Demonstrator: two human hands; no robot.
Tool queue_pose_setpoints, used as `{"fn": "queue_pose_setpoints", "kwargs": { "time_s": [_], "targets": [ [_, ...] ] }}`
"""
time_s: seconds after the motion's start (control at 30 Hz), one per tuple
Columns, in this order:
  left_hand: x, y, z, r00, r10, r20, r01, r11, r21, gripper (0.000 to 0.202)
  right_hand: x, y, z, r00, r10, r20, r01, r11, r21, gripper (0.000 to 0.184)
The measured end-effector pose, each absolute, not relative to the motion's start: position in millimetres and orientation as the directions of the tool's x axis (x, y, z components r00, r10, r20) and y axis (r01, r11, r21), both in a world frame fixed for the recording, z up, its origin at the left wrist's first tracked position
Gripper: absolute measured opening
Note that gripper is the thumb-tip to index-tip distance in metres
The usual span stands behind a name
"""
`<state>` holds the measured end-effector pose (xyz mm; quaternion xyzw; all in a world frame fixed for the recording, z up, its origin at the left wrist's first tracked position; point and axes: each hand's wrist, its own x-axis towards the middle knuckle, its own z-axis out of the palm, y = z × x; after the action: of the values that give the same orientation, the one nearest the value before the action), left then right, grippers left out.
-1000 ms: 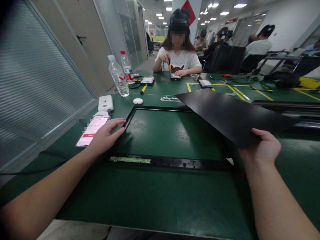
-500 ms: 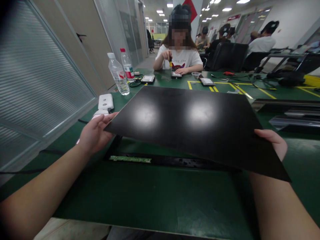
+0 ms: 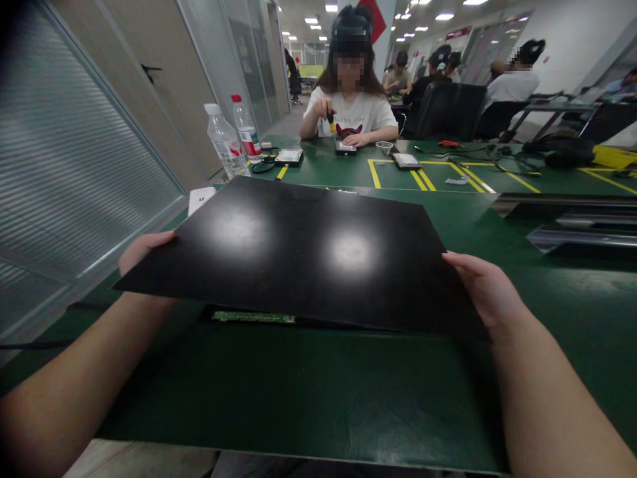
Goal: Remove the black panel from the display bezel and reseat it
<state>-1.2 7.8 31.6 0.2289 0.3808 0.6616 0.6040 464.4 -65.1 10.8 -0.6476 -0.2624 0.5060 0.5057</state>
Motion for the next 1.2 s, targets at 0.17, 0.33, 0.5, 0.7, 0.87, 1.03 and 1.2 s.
{"fn": "queue_pose_setpoints", "kwargs": {
  "time_s": [0.17, 0.33, 0.5, 0.7, 0.87, 1.03, 1.2],
  "targets": [
    [8.4, 5.7, 43.4, -0.252, 0.962, -0.104, -0.597, -0.070, 0.799, 0.053, 461.2, -57.4, 14.5, 0.270, 0.882, -0.385, -0.193, -0.342, -0.919, 0.028],
    [10.2, 7.0, 37.9, -0.242, 0.967, -0.078, -0.590, -0.083, 0.803, 0.052, 469.6, -53.8, 9.0, 0.348, 0.864, -0.365, -0.190, -0.317, -0.929, 0.031],
    [8.8, 4.8, 28.4, -0.060, 0.998, -0.026, -0.536, -0.010, 0.844, 0.051, 471.5, -53.2, 3.5, 0.405, 0.856, -0.322, -0.149, -0.285, -0.947, 0.032],
    [8.1, 5.7, 18.4, 0.034, 0.999, 0.014, -0.460, 0.003, 0.888, 0.045, 469.3, -52.8, 1.0, 0.453, 0.841, -0.296, -0.106, -0.279, -0.955, 0.035],
    [8.8, 7.4, 14.8, 0.034, 0.999, -0.006, -0.423, 0.020, 0.906, 0.042, 471.8, -53.7, 0.0, 0.479, 0.846, -0.235, 0.023, -0.280, -0.960, 0.048],
    [11.5, 7.3, 9.5, 0.045, 0.999, -0.013, -0.404, 0.030, 0.914, 0.039, 476.7, -53.1, -3.8, 0.508, 0.847, -0.155, 0.145, -0.261, -0.954, 0.051],
    [11.3, 8.2, 6.1, 0.078, 0.996, -0.031, -0.391, 0.060, 0.918, 0.039, 474.8, -52.0, -3.1, 0.538, 0.824, -0.175, 0.127, -0.285, -0.950, 0.052]
  ]
}}
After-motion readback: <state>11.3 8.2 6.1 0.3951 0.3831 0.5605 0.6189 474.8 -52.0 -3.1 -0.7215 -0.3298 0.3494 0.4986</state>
